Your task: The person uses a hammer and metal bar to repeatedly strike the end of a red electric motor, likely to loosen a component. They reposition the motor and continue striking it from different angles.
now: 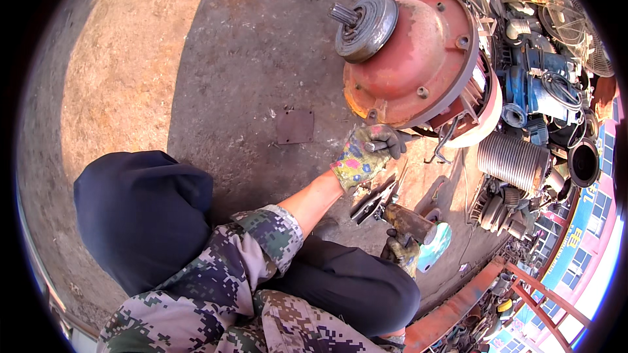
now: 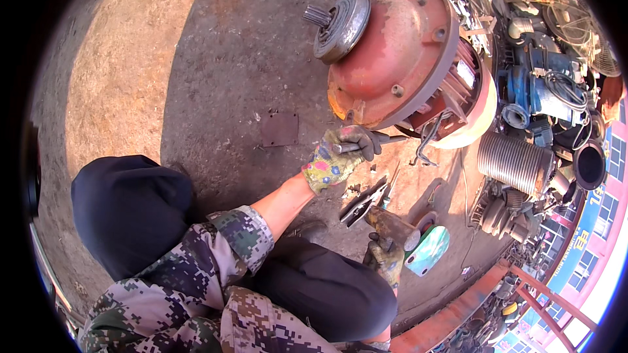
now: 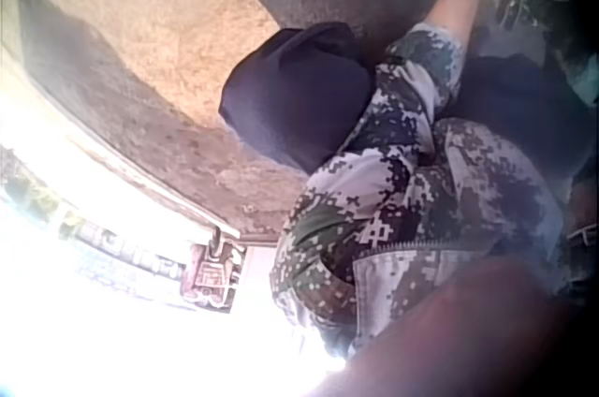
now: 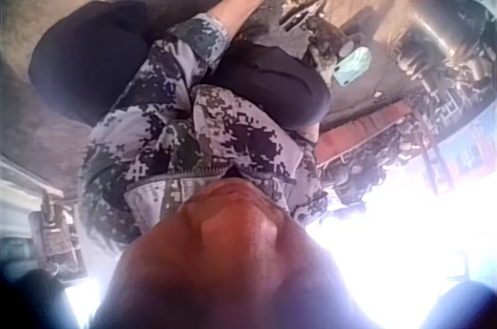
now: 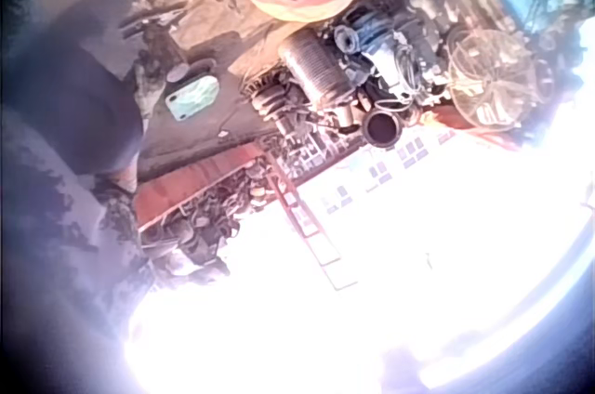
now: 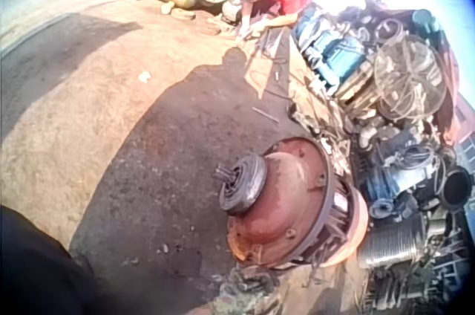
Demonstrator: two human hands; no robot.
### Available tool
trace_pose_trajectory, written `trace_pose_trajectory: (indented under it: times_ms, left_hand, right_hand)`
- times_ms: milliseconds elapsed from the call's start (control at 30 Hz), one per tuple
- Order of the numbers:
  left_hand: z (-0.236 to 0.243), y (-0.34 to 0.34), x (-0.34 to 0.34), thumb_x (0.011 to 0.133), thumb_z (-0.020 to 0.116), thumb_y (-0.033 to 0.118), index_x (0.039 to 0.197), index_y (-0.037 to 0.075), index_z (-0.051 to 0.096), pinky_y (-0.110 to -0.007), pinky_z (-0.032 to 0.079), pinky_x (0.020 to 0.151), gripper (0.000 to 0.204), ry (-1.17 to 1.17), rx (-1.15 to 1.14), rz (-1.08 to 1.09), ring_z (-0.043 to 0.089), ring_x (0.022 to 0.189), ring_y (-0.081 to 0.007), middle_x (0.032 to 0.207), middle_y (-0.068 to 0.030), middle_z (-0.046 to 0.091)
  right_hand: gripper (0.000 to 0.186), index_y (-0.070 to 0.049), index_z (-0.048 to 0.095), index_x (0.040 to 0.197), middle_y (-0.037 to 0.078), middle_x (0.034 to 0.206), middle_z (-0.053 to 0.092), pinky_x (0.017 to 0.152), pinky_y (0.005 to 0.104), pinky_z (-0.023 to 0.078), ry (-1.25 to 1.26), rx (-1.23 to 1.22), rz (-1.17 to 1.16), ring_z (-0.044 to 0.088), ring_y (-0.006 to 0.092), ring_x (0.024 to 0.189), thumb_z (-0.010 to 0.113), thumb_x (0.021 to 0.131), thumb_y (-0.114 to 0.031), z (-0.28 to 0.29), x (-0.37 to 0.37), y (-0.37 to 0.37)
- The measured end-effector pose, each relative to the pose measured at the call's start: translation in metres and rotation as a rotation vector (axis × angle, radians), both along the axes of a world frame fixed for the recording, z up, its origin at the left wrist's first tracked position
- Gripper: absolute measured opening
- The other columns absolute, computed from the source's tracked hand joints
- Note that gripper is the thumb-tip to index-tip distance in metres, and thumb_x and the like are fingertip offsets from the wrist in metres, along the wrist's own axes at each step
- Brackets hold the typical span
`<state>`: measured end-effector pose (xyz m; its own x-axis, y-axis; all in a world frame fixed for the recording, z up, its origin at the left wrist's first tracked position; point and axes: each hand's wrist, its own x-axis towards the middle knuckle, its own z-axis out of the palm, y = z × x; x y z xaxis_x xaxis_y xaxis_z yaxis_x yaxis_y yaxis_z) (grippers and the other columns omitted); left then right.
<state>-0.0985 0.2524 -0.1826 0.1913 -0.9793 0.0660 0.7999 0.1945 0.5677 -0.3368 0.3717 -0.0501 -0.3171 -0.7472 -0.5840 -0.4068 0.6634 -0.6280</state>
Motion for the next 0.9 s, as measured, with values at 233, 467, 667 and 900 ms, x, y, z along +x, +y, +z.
trace_pose_trajectory:
  times_ms: [233, 467, 667, 900]
  left_hand:
    - [0.004, 0.005, -0.008, 0.092, 0.062, -0.010, 0.087, 0.001, 0.062, -0.034, 0.056, 0.083, 0.012, -0.043, 0.019, -0.034, 0.067, 0.090, -0.0186, 0.089, -0.0077, 0.068]
    - [0.022, 0.001, -0.002, 0.090, 0.071, -0.003, 0.083, 0.002, 0.065, -0.039, 0.057, 0.092, 0.011, -0.038, -0.011, -0.003, 0.068, 0.093, -0.0219, 0.084, -0.0067, 0.067]
    - [0.020, -0.004, -0.004, 0.095, 0.054, 0.000, 0.081, 0.001, 0.061, -0.038, 0.055, 0.086, 0.015, -0.273, -0.039, 0.045, 0.063, 0.086, -0.0173, 0.083, -0.0072, 0.065]
    - [0.037, -0.013, -0.003, 0.091, 0.063, -0.008, 0.100, 0.002, 0.068, -0.038, 0.055, 0.102, 0.014, -0.186, -0.023, -0.056, 0.069, 0.106, -0.0222, 0.101, -0.0079, 0.072]
  right_hand:
    - [0.041, 0.003, 0.061, 0.128, 0.013, 0.105, 0.069, 0.052, 0.0288, 0.048, -0.036, -0.051, 0.143, 0.063, 0.0134, 0.066, 0.070, 0.088, 0.001, 0.004, -0.004, -0.008]
    - [0.033, 0.002, 0.066, 0.119, 0.009, 0.083, 0.067, 0.045, 0.0291, 0.044, 0.019, -0.111, 0.240, 0.059, 0.0155, 0.053, 0.074, 0.088, -0.006, 0.060, 0.036, -0.022]
    - [0.046, 0.001, 0.061, 0.130, 0.010, 0.103, 0.070, 0.047, 0.0288, 0.046, 0.055, -0.122, 0.178, 0.061, 0.0152, 0.058, 0.074, 0.087, -0.006, 0.082, 0.063, -0.029]
    - [0.049, 0.000, 0.060, 0.134, 0.012, 0.108, 0.071, 0.050, 0.0300, 0.050, 0.105, -0.129, 0.304, 0.064, 0.0157, 0.062, 0.071, 0.087, 0.000, 0.099, 0.077, -0.043]
